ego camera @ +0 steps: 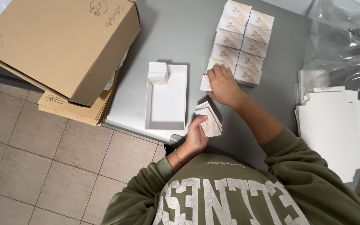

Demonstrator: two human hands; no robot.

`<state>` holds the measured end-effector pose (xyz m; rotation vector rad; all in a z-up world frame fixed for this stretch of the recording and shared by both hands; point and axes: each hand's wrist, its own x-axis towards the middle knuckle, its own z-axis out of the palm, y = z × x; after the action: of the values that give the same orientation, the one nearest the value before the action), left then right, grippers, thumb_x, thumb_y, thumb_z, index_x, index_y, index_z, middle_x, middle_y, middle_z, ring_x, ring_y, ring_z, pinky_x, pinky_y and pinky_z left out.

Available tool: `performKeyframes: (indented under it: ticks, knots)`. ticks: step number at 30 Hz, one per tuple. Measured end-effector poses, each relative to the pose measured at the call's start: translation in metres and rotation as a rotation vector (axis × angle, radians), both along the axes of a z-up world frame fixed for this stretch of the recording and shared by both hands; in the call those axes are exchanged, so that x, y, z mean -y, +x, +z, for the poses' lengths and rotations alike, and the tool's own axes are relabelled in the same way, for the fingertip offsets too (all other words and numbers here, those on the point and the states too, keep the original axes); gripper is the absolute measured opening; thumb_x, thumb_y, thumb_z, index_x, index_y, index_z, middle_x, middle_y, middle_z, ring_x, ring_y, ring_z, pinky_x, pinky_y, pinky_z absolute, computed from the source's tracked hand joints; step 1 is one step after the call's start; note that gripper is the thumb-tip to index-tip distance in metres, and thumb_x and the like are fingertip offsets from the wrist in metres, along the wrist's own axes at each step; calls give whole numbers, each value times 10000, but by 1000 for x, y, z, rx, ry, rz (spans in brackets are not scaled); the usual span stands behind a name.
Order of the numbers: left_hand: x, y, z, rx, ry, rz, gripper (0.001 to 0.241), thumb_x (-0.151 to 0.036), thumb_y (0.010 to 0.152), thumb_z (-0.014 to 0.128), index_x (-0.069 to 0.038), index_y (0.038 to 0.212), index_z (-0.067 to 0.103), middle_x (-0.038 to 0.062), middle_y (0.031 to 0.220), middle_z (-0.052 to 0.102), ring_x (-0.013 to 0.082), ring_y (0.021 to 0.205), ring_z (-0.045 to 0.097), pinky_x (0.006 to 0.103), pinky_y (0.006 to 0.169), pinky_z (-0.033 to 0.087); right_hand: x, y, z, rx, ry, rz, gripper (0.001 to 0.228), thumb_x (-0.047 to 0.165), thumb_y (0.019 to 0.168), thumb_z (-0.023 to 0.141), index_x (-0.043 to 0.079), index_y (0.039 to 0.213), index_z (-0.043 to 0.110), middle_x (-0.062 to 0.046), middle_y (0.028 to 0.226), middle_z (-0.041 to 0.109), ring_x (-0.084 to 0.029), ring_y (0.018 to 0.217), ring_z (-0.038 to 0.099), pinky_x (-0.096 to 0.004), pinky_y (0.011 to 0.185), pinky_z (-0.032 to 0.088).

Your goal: Packing small folded cardboard inserts into a larger white box.

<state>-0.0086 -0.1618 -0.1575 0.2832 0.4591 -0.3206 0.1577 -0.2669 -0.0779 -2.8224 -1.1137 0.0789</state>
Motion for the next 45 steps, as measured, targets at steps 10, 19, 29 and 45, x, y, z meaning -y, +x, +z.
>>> performKeyframes:
  ticks: [10,19,29,45]
  knots:
    - [0,-1,-3,-2,44,0,381,-177,909,571,-76,1274,532,94,1152,674,260,1061,678,473,936,558,5,-17,-7,27,92,24,709,200,701,867,-45,1286,550,-235,1238,531,-413,1152,512,-485,986,402]
    - [0,-1,-6,19,23,7,389,-195,915,586,-52,1276,554,109,1142,679,270,1060,673,474,945,556,4,-15,-31,-45,94,-101,723,233,698,852,-64,1254,496,-259,1217,461,-420,1138,450,-526,950,339]
    - [-1,-1,-3,-11,34,39,363,-182,900,586,-94,1251,571,66,1134,687,230,1050,680,430,940,559,8,-21,-30,-173,147,-130,752,263,696,878,-38,1273,502,-232,1216,503,-398,1133,479,-487,966,368]
    - [-1,6,10,25,82,109,492,-407,984,548,-67,1338,581,76,1183,676,205,1050,656,383,892,534,39,-25,-17,-656,353,-397,808,507,672,896,-74,1117,554,-266,1019,697,-384,974,716,-451,835,548]
